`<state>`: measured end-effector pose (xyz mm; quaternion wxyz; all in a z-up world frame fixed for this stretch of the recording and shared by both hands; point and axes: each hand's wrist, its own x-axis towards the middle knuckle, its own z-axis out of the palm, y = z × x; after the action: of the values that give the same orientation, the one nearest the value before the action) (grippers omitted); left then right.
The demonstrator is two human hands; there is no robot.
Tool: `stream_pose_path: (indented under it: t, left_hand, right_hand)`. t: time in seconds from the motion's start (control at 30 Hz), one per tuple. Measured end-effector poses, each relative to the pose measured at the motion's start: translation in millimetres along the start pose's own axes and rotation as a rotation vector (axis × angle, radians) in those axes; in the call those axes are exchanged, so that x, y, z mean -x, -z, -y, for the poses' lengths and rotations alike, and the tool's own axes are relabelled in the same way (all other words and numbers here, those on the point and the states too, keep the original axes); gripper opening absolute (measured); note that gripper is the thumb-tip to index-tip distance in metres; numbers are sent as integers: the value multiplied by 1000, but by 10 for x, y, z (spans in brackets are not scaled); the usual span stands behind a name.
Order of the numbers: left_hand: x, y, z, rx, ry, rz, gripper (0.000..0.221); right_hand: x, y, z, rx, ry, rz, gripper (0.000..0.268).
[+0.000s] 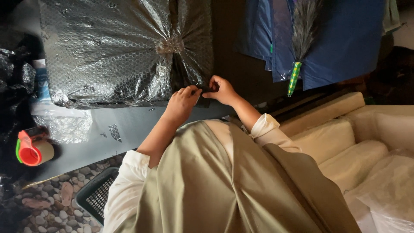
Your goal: The person uses a duster to wipe the surface of a black bubble-wrapped package and then lifts it.
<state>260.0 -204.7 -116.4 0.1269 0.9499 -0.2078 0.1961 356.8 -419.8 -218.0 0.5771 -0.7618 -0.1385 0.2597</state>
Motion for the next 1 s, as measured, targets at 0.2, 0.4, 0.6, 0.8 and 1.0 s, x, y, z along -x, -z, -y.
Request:
stream_pose_path:
  t: [0.2, 0.4, 0.6, 0.8, 1.0]
  left_hand:
    - [70, -72, 35, 87, 55, 179, 54]
    - [61, 198, -18, 343, 135, 280, 50]
    - [201, 158, -116, 164, 28, 171, 25]
    - [189, 165, -104, 123, 29, 139, 22]
    - [114, -228, -2, 40, 63, -32, 24]
  right_hand:
    - [30, 21, 81, 24, 3, 9, 52]
    - [18, 4, 9, 20, -19, 0, 52]
    - [24, -11, 25, 0, -27, -26, 51]
    - [53, -1, 63, 13, -21, -30, 54]
    - [36, -22, -18, 17, -30, -34, 53]
